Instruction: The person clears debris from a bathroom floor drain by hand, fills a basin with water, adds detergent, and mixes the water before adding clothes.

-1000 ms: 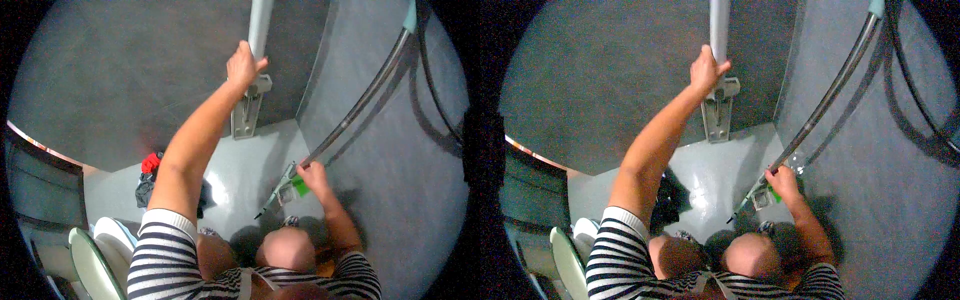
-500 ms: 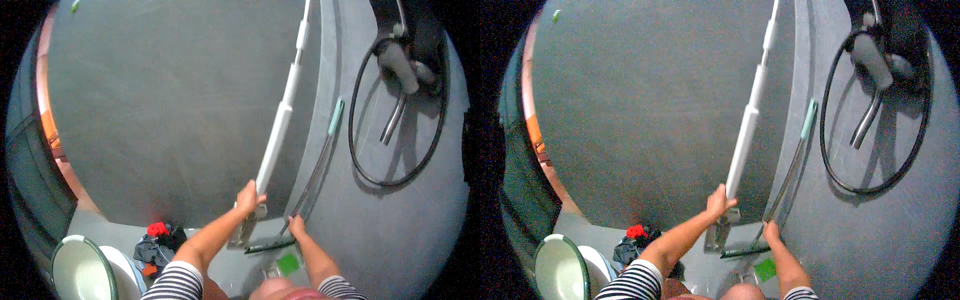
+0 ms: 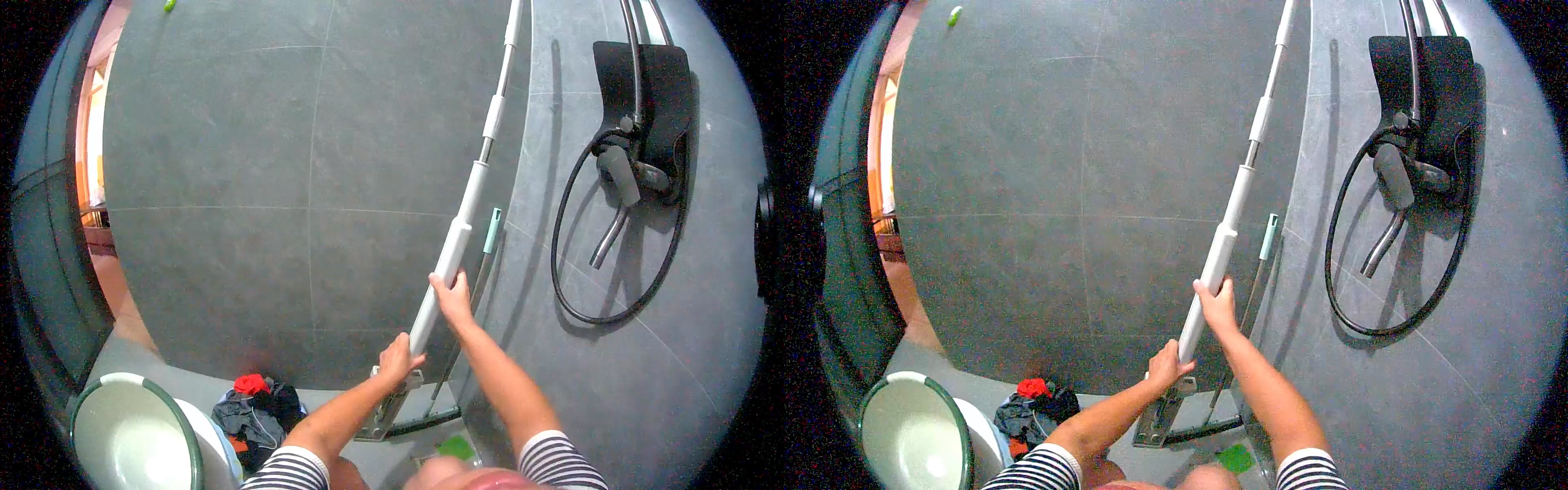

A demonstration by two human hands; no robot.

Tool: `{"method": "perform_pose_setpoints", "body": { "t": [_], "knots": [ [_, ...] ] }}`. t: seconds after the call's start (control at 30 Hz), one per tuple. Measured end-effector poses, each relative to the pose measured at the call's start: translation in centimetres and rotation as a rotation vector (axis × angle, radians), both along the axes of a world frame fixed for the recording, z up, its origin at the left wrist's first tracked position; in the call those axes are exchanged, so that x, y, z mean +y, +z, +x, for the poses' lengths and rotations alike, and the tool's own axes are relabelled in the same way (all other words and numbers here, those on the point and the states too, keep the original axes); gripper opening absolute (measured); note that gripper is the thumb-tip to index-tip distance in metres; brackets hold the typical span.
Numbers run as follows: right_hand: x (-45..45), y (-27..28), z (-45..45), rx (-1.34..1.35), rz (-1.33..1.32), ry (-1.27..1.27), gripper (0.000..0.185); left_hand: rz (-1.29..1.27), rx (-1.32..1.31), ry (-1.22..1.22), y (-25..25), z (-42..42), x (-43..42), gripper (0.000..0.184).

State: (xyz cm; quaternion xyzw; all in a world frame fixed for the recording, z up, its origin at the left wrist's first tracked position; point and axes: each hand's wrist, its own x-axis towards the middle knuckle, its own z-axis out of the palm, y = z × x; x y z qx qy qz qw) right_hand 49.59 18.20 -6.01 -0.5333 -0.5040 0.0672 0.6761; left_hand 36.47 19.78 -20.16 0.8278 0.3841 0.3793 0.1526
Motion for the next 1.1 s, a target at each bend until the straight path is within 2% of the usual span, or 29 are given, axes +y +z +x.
{"method": "perform_pose_setpoints", "body": {
  "t": [0.03,0.17,0.27,0.33,0.37,0.43,0.47,0.57,0.6,0.67,0.7,0.73,0.8,0.87,0.93,1.0,1.07,1.1],
  "knots": [
    [0.4,0.4,-0.1,0.085,0.041,0.002,0.052,0.001,-0.006,0.004,0.1,0.1,-0.3,0.05],
    [0.2,6.1,1.2,0.028,0.146,0.016,0.05,-0.076,-0.005,0.059,1.4,-0.3,-2.1,0.048],
    [-0.5,9.0,0.4,0.067,0.129,0.078,0.05,-0.107,0.047,0.047,1.2,-1.5,-2.7,0.047],
    [-2.4,10.9,-0.8,0.076,0.043,0.239,0.053,-0.048,-0.039,0.007,0.0,-2.1,-2.8,0.051],
    [-1.4,10.6,-0.8,-0.032,0.108,0.059,0.054,-0.111,-0.052,0.006,-0.5,-2.3,-2.7,0.051],
    [-5.0,13.7,-2.6,-0.128,0.086,-0.02,0.053,-0.161,-0.113,-0.006,0.6,-2.7,-3.4,0.055],
    [-3.4,13.5,-1.3,-0.098,0.188,0.003,0.051,-0.153,-0.158,-0.025,1.2,-3.2,-3.5,0.056],
    [-4.7,16.9,0.3,-0.181,0.334,0.091,0.043,0.011,-0.306,-0.154,5.2,-3.9,-4.9,0.059],
    [-5.2,17.8,1.0,-0.25,0.411,0.091,0.04,0.087,-0.276,-0.135,6.9,-4.5,-5.6,0.06],
    [-6.2,19.7,2.1,-0.579,0.602,-0.052,0.035,0.242,-0.286,-0.157,9.1,-5.1,-5.8,0.062],
    [-7.0,21.5,2.7,-0.934,0.83,-0.171,0.033,0.27,-0.253,-0.159,11.0,-5.8,-6.3,0.061],
    [-7.9,23.9,2.7,-1.528,1.313,-0.507,0.031,0.317,-0.254,-0.148,12.3,-6.2,-6.7,0.061],
    [-11.1,24.8,2.5,-1.689,1.276,-0.505,0.032,0.383,-0.251,-0.124,14.8,-7.4,-6.3,0.058],
    [-13.4,23.8,-1.9,-0.998,1.015,0.0,0.029,0.437,-0.239,-0.061,16.4,-9.1,-5.4,0.058],
    [-15.0,23.2,-4.3,-0.305,0.681,0.396,0.027,0.454,-0.212,0.027,16.8,-11.6,-4.6,0.058],
    [-14.7,23.6,-4.4,-0.269,0.735,0.424,0.022,0.498,-0.176,0.184,15.4,-14.9,-3.0,0.054],
    [-14.0,26.4,0.6,0.021,0.639,1.003,0.012,0.465,-0.141,0.373,13.1,-19.1,-1.4,0.05],
    [-15.1,26.4,0.0,0.028,0.613,1.09,0.01,0.51,-0.089,0.448,11.4,-21.3,-0.4,0.043]
  ]
}}
